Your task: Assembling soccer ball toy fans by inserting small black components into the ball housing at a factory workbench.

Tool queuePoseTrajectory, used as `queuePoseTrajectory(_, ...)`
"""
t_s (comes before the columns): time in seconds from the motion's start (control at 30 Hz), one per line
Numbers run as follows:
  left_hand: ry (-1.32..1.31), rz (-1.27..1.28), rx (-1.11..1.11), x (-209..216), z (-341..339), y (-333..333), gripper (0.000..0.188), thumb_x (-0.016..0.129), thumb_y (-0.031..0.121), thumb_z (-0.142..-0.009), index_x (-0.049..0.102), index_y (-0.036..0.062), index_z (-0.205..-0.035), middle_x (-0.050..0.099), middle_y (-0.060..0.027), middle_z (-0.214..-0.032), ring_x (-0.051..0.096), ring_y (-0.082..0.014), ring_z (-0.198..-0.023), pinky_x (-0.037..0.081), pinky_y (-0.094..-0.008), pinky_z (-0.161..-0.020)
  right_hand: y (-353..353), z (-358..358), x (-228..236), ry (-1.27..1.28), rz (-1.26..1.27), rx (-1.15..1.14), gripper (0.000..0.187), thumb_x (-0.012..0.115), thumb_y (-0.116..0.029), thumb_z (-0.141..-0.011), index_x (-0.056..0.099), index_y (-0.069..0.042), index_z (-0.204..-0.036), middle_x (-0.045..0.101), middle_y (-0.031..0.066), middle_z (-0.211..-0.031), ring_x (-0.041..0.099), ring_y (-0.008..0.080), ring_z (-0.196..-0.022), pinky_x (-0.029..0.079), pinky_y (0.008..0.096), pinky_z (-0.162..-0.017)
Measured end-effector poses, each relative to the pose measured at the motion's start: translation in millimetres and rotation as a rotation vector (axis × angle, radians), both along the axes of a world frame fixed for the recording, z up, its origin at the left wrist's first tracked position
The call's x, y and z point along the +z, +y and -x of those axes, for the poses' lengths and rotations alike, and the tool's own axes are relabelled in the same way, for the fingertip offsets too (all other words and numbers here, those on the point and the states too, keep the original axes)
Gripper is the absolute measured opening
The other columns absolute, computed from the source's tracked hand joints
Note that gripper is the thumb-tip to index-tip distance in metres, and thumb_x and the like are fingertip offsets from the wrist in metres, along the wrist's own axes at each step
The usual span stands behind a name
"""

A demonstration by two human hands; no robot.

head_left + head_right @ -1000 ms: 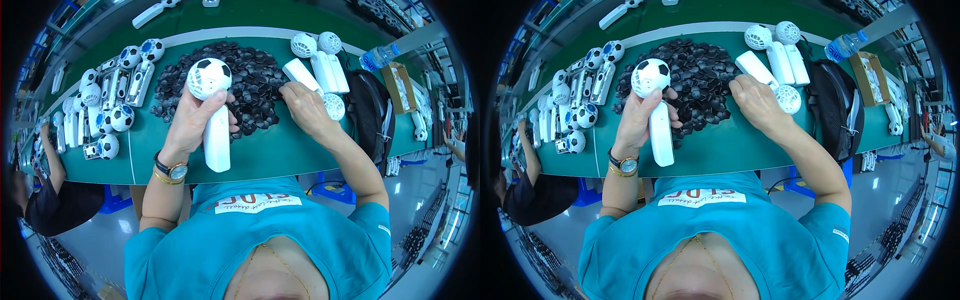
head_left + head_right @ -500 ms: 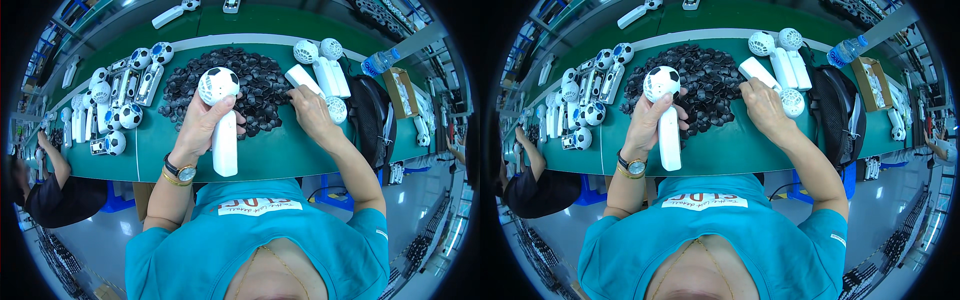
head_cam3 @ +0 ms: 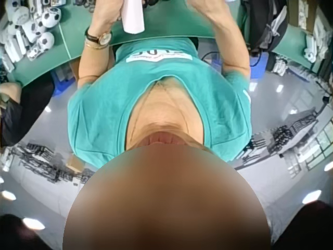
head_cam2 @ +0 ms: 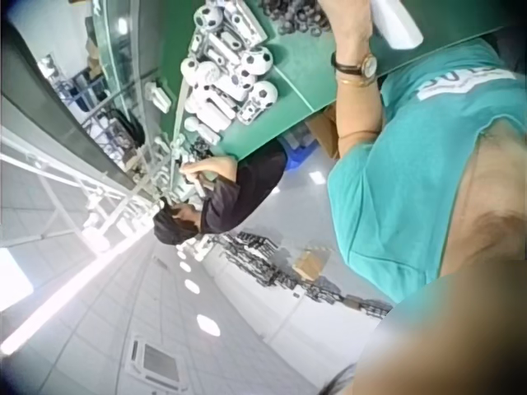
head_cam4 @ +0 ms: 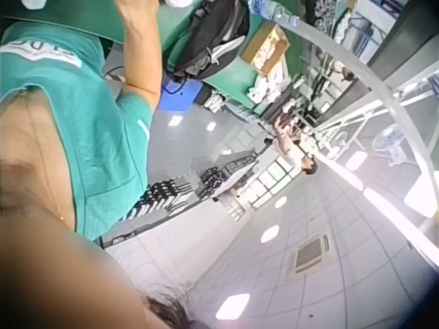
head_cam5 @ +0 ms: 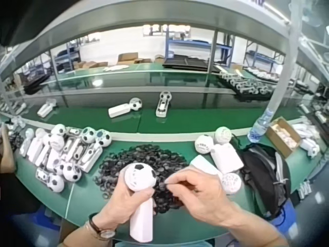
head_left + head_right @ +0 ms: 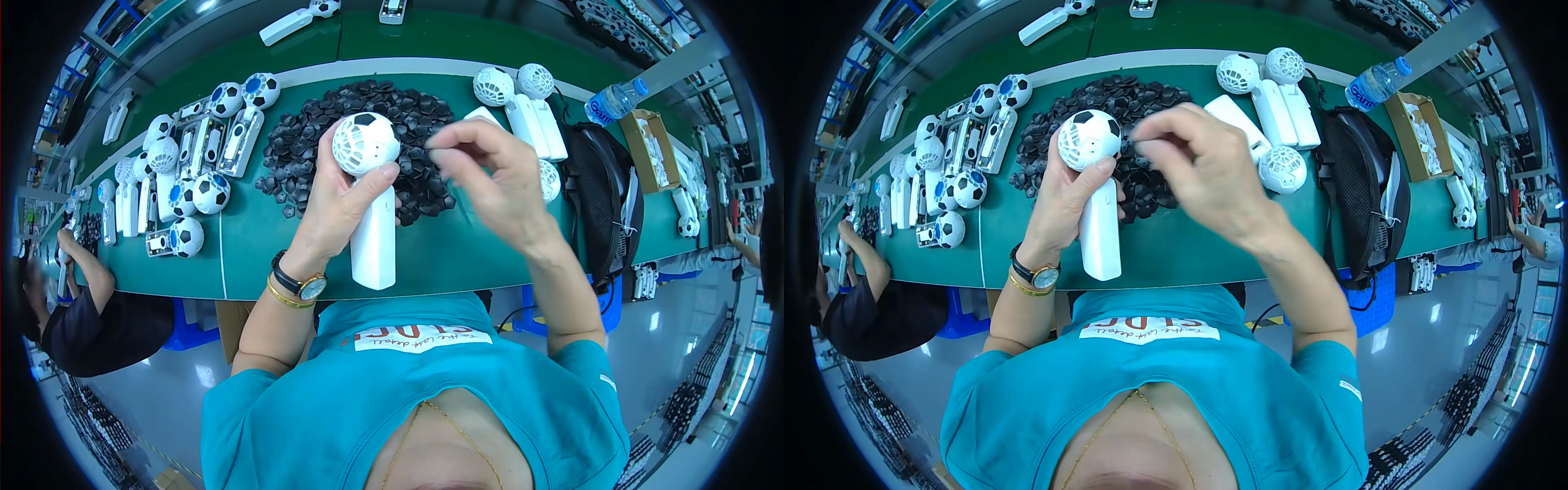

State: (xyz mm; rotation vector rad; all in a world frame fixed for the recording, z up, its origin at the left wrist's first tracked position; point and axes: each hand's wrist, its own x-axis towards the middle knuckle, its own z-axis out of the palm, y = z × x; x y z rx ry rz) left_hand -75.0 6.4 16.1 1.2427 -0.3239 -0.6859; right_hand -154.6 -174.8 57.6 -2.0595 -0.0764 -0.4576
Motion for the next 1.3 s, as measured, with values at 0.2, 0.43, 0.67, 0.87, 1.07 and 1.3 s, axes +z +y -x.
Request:
queuePoseTrajectory(0.2,-0.199,0.032,0.049,-11.0,-1.5,-14.4,0.077,0.069,0.014,-0.086,0.016,0.0022,-0.140,0.051,-0.0139,-0.121,0.058,-0.0178,-0.103,0.053,-0.0304,-0.081,24.9,-23.8,-15.1,-0.109,-0.150,0.021,0.012,0.065,0.004,-0.084,0.066,0.001,-0.095,0.062,0.0061,-0.090,0.060,0.0100,-0.075,0.049,0.0221,-0.061)
queuePoseTrajectory(0.43,-0.207,0.023,0.075,-10.0,-5.0,-18.9,0.077,0.069,0.013,-0.086,0.015,0.0000,-0.139,0.050,-0.0137,-0.122,0.056,-0.0176,-0.108,0.051,-0.0298,-0.085,21.8,-33.3,-28.7,-0.206,-0.152,-0.040,0.012,0.068,0.002,-0.083,0.068,-0.001,-0.094,0.062,0.0053,-0.090,0.059,0.0093,-0.076,0.050,0.0215,-0.063)
queuePoseTrajectory(0.67,-0.272,-0.027,0.092,-1.9,-16.2,-21.9,0.077,0.069,0.015,-0.086,0.014,-0.0001,-0.138,0.050,-0.0143,-0.122,0.056,-0.0183,-0.108,0.051,-0.0306,-0.086,17.5,-42.9,-15.1,-0.064,-0.200,-0.049,0.007,0.070,0.000,-0.081,0.067,0.000,-0.087,0.062,0.0046,-0.086,0.060,0.0095,-0.075,0.050,0.0226,-0.062)
queuePoseTrajectory(0.87,-0.315,-0.072,0.064,7.6,-32.9,-22.2,0.077,0.069,0.015,-0.085,0.015,0.0002,-0.138,0.050,-0.0138,-0.121,0.056,-0.0182,-0.107,0.050,-0.0304,-0.087,5.1,-61.1,-2.7,-0.131,0.010,0.007,0.008,0.072,-0.001,-0.079,0.065,0.000,-0.083,0.061,0.0042,-0.079,0.060,0.0109,-0.070,0.049,0.0234,-0.062)
queuePoseTrajectory(1.07,-0.348,-0.067,0.036,10.0,-53.7,-23.4,0.075,0.068,0.014,-0.085,0.017,0.0000,-0.138,0.051,-0.0130,-0.118,0.056,-0.0177,-0.105,0.050,-0.0299,-0.085,-3.1,-82.5,7.4,-0.145,0.145,0.105,0.011,0.073,-0.002,-0.077,0.064,0.000,-0.083,0.061,0.0050,-0.078,0.059,0.0120,-0.068,0.049,0.0241,-0.061)
queuePoseTrajectory(1.3,-0.275,-0.083,0.026,19.2,-74.4,-25.7,0.076,0.068,0.013,-0.084,0.018,0.0001,-0.139,0.051,-0.0126,-0.118,0.055,-0.0173,-0.105,0.050,-0.0298,-0.086,-6.3,-103.0,17.1,0.006,0.079,0.087,0.012,0.072,-0.003,-0.079,0.063,-0.001,-0.086,0.062,0.0037,-0.078,0.058,0.0086,-0.067,0.048,0.0230,-0.060)
